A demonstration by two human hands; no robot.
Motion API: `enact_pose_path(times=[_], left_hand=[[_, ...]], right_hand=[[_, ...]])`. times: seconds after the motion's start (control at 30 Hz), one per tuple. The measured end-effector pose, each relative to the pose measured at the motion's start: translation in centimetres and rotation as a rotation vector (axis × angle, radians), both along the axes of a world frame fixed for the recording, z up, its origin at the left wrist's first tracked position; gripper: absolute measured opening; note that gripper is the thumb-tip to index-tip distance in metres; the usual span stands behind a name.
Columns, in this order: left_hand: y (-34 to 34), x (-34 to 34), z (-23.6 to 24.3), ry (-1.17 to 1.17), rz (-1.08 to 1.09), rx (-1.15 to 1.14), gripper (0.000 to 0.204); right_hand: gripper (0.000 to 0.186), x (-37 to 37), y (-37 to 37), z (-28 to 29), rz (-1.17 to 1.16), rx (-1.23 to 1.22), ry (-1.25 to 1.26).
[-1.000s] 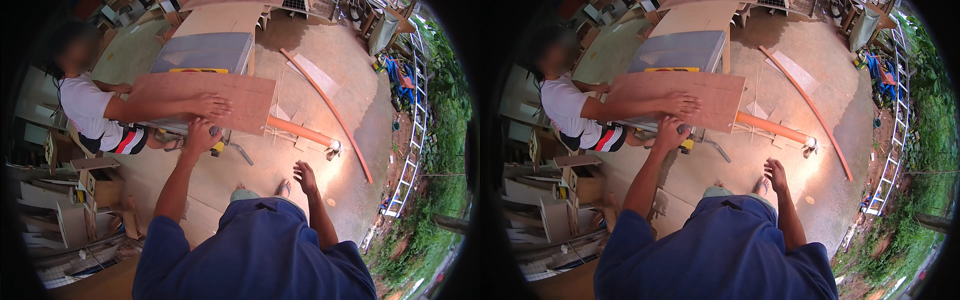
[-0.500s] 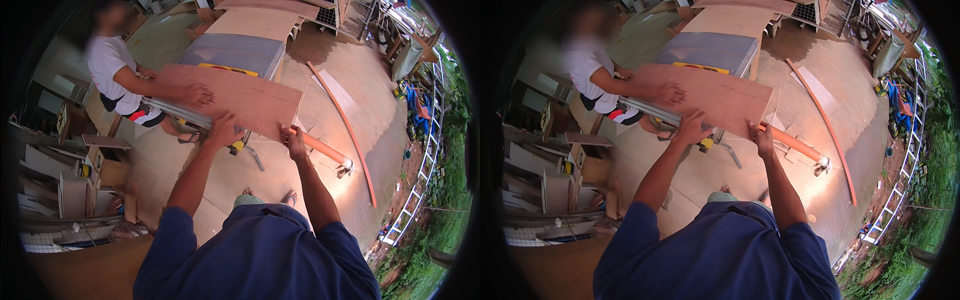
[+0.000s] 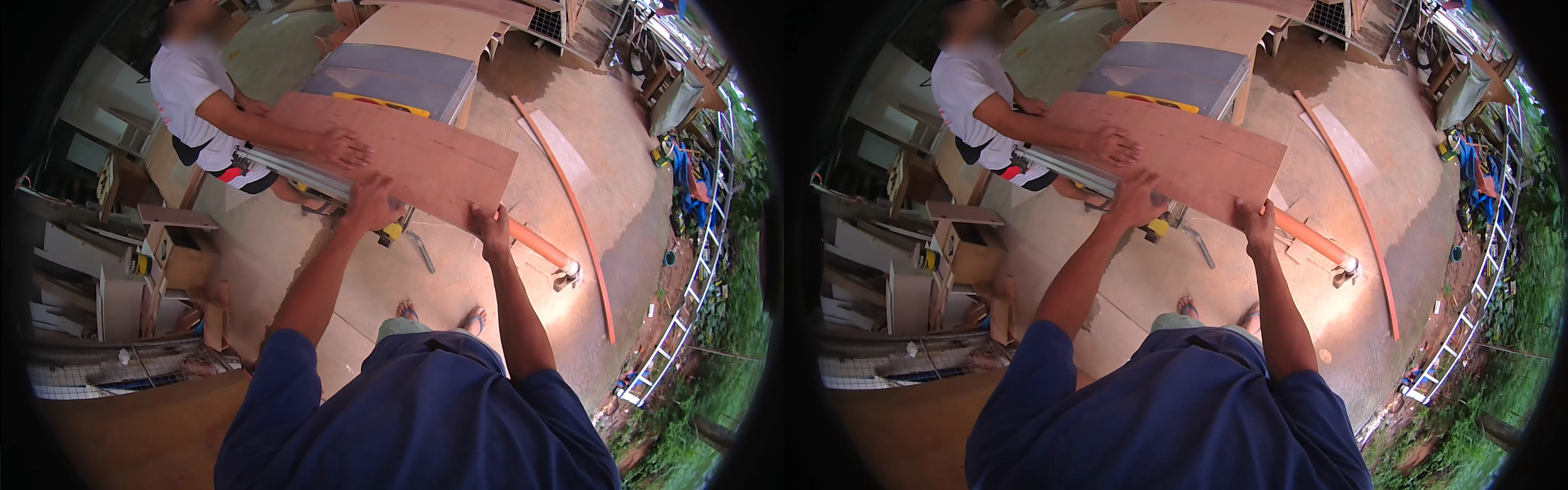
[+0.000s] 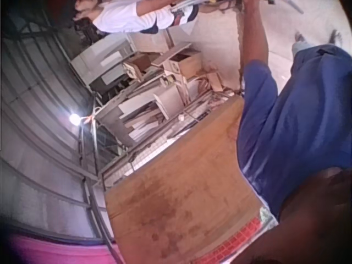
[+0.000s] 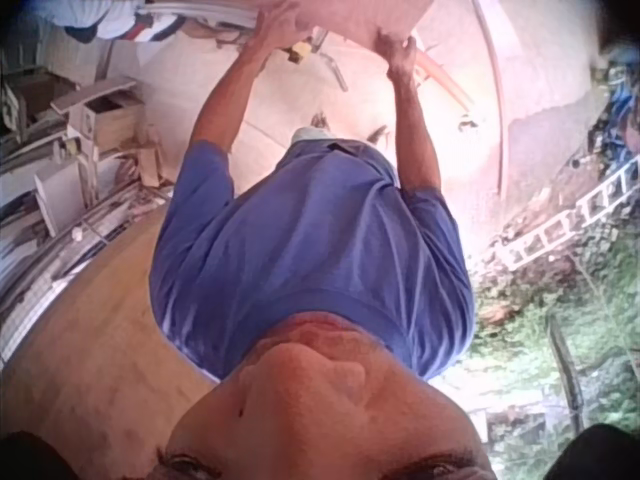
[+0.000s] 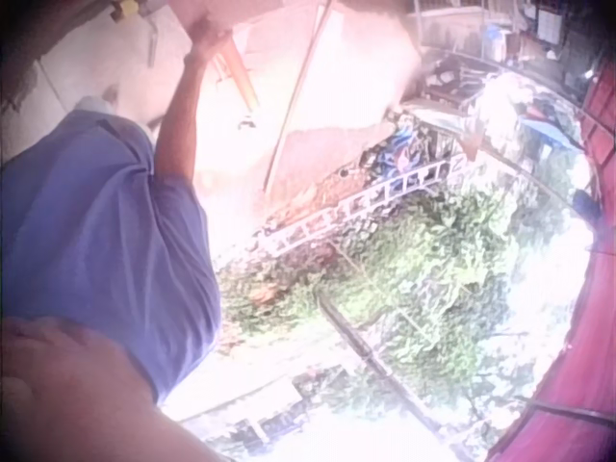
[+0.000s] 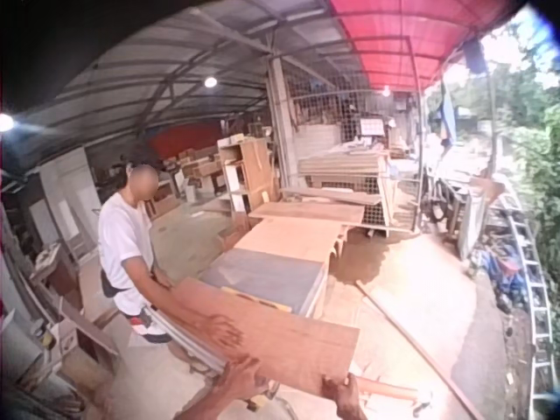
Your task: The person assists another worker by feeding large wooden boards into a table saw and retrieving the cut pieces. The person handles the boards by hand, guiding them through the saw and stacking the resulting pieces on the floor.
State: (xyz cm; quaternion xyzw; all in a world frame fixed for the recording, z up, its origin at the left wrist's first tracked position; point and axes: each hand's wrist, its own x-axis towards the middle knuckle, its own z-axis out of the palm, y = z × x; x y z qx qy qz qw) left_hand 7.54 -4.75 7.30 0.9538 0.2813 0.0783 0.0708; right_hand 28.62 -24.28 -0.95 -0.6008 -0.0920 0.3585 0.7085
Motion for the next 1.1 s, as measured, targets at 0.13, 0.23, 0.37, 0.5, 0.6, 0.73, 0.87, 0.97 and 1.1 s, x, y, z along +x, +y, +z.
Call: enact_pose_path(times=[0.13, 0.23, 0.37, 0.5, 0.6, 0.73, 0.87, 0.97, 1.1], left_hand=[[0.0, -0.1, 0.2, -0.049, -0.056, 0.032, 0.062], [0.0, -0.1, 0.2, -0.054, -0.057, 0.058, 0.061], [0.4, -0.3, -0.8, -0.088, -0.082, 0.031, 0.057], [0.3, -0.9, -1.1, -0.131, -0.091, 0.071, 0.05], [-0.3, -0.5, 0.0, -0.133, -0.097, 0.046, 0.046], [-0.4, -0.7, 0.1, -0.141, -0.092, 0.064, 0.042], [-0.3, -0.6, 0.2, -0.151, -0.102, 0.055, 0.04], [-0.2, -0.8, 0.0, -0.165, -0.113, 0.072, 0.04], [-0.3, -0.6, 0.2, -0.193, -0.129, 0.066, 0.039]], right_hand=[[0.058, 0.0, -2.2, 1.2, 0.039, 0.045, 0.213], [0.049, 0.1, -4.6, 1.1, 0.083, 0.107, 0.396], [0.044, -1.3, -7.4, -0.1, -0.005, 0.325, 0.532], [0.039, -3.6, -7.9, -0.3, -0.135, 0.515, 0.694], [0.031, -4.6, -7.6, -1.4, -0.12, 0.587, 0.785], [0.029, -4.8, -6.3, -0.6, -0.152, 0.549, 0.81], [0.027, -4.7, -5.8, -0.5, -0.223, 0.529, 0.773], [0.025, -4.8, -5.5, -0.2, -0.257, 0.518, 0.74], [0.032, -4.7, -5.1, -1.0, -0.269, 0.535, 0.729]])
